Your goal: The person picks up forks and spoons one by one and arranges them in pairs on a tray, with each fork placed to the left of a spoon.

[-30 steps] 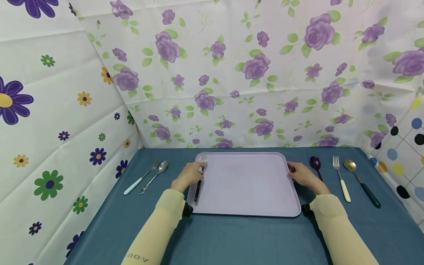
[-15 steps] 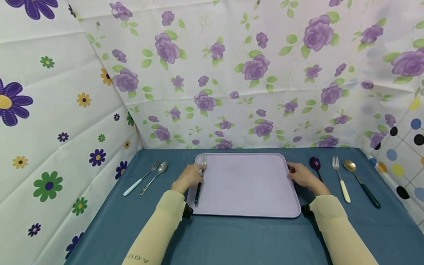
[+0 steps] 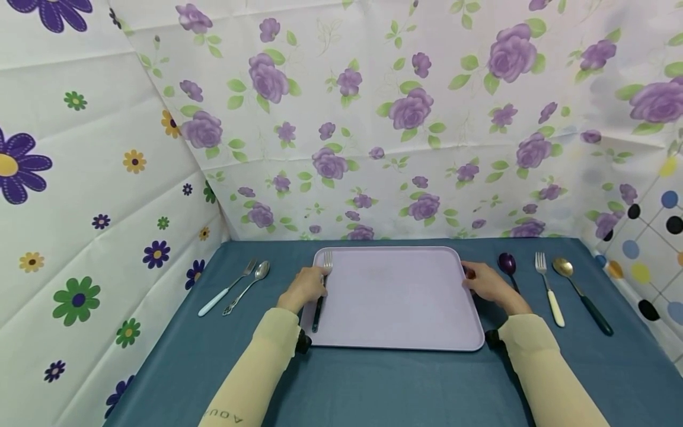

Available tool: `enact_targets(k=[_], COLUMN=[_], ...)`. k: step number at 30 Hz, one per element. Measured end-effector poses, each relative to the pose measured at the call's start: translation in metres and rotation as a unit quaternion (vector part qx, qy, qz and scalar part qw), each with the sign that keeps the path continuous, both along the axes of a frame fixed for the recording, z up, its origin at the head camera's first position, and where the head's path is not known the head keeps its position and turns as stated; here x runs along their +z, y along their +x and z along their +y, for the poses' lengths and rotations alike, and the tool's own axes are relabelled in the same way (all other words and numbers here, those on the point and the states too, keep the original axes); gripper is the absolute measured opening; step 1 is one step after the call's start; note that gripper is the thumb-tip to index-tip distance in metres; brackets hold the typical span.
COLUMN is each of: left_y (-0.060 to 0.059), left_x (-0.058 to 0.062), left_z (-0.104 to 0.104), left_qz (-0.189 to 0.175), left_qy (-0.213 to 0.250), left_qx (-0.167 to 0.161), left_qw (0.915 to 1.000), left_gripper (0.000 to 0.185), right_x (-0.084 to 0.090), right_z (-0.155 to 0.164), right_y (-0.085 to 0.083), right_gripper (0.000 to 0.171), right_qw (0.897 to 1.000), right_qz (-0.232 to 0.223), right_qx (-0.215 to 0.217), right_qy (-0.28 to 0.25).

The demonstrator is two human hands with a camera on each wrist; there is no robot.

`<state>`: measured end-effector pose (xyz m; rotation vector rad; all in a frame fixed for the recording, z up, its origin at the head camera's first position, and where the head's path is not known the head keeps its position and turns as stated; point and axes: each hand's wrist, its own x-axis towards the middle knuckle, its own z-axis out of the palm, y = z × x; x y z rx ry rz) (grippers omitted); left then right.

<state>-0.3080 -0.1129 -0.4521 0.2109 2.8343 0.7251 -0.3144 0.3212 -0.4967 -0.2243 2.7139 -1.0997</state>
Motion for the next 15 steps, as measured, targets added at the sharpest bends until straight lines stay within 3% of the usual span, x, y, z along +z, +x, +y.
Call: enact_targets(k=[2, 5, 15], left_y=[-0.0003, 0.0003, 0.0027], left_x=[-0.0013, -0.0019, -0.0004], left_z=[-0.0002, 0.0002, 0.0014], left_qz=[0.004, 0.003, -0.004], left_qy=[0.0, 0.001, 0.003], left_qx=[-0.002, 0.001, 0.019], left_qw=[1.0, 1.0, 0.9998], left_gripper=[0.011, 0.011, 0.037], right_x=[0.0005, 0.0015, 0.0011], right_z=[-0.0002, -0.0007, -0.001], right_y=[0.0003, 0.0006, -0.0001], right_gripper=[0.06, 0.061, 0.06], right_qw=[1.0, 1.0, 1.0], right_qz=[-0.001, -0.004, -0.006], right_qx=[-0.001, -0.003, 0.0], right_qy=[0.001, 0.001, 0.004])
